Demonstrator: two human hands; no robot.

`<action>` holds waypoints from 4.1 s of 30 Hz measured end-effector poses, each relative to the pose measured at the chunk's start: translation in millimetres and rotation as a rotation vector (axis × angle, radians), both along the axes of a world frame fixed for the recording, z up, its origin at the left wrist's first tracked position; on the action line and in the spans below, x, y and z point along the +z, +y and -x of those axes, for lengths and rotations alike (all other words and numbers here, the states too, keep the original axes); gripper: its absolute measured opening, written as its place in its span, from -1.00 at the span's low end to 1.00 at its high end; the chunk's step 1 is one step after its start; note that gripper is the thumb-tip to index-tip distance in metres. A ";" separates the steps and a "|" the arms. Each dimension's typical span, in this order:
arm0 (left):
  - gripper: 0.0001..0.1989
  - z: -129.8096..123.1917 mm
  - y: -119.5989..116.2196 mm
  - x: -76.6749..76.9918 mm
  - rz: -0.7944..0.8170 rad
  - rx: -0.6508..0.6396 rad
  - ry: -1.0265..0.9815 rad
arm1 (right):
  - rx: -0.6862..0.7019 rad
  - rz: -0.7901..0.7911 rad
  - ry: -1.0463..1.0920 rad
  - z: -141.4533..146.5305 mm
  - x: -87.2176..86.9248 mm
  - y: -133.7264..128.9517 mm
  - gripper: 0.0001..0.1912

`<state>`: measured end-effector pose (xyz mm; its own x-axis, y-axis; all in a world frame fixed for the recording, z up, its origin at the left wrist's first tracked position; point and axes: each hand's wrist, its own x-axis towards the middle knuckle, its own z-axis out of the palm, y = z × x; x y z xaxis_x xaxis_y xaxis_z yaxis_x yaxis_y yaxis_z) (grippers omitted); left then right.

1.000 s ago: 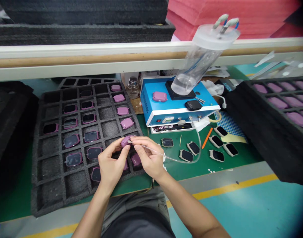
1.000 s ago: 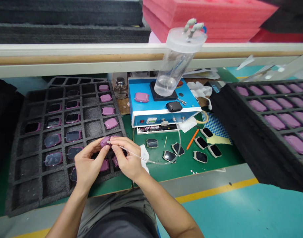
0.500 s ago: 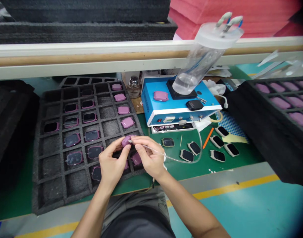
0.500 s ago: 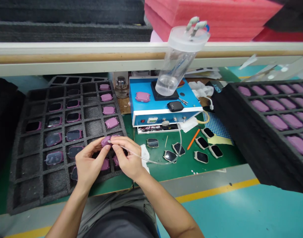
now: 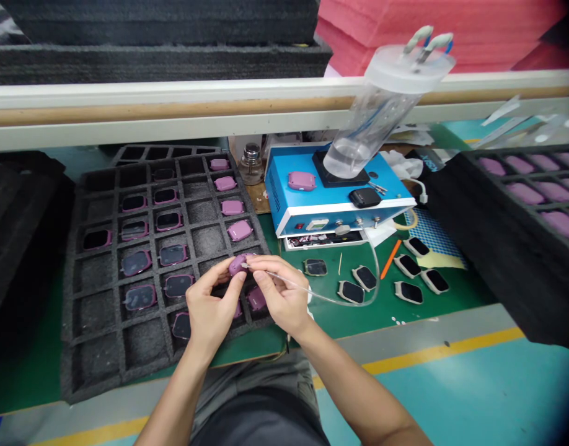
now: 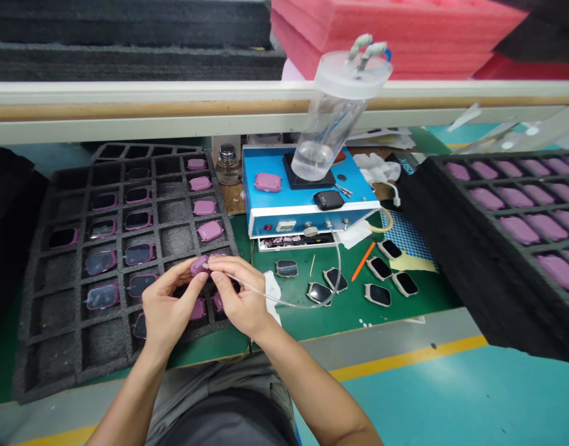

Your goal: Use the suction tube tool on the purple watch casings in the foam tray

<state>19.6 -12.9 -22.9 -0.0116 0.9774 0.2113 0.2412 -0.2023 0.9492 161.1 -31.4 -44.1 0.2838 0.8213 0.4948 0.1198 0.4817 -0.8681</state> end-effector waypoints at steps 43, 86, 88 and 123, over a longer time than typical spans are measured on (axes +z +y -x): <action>-0.66 21.5 -22.9 9.5 0.034 -0.036 0.061 | -0.093 -0.002 0.142 5.7 -7.1 -14.3 -0.86; -0.69 5.3 -12.9 -9.7 -0.056 -0.077 0.020 | -0.013 0.040 0.071 -1.8 -6.7 -10.5 -0.81; -0.69 5.5 -12.7 -9.4 -0.054 -0.076 0.033 | -0.007 0.042 0.073 -2.0 -6.9 -10.7 -0.81; -0.62 8.5 -6.8 -8.4 -0.025 -0.013 0.078 | 0.040 0.021 0.104 0.0 -5.5 -1.1 -0.85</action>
<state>11.1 -19.8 -31.4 0.0183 0.9718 0.2350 0.3111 -0.2289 0.9224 161.1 -32.4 -49.6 0.3001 0.8428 0.4469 0.0095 0.4658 -0.8848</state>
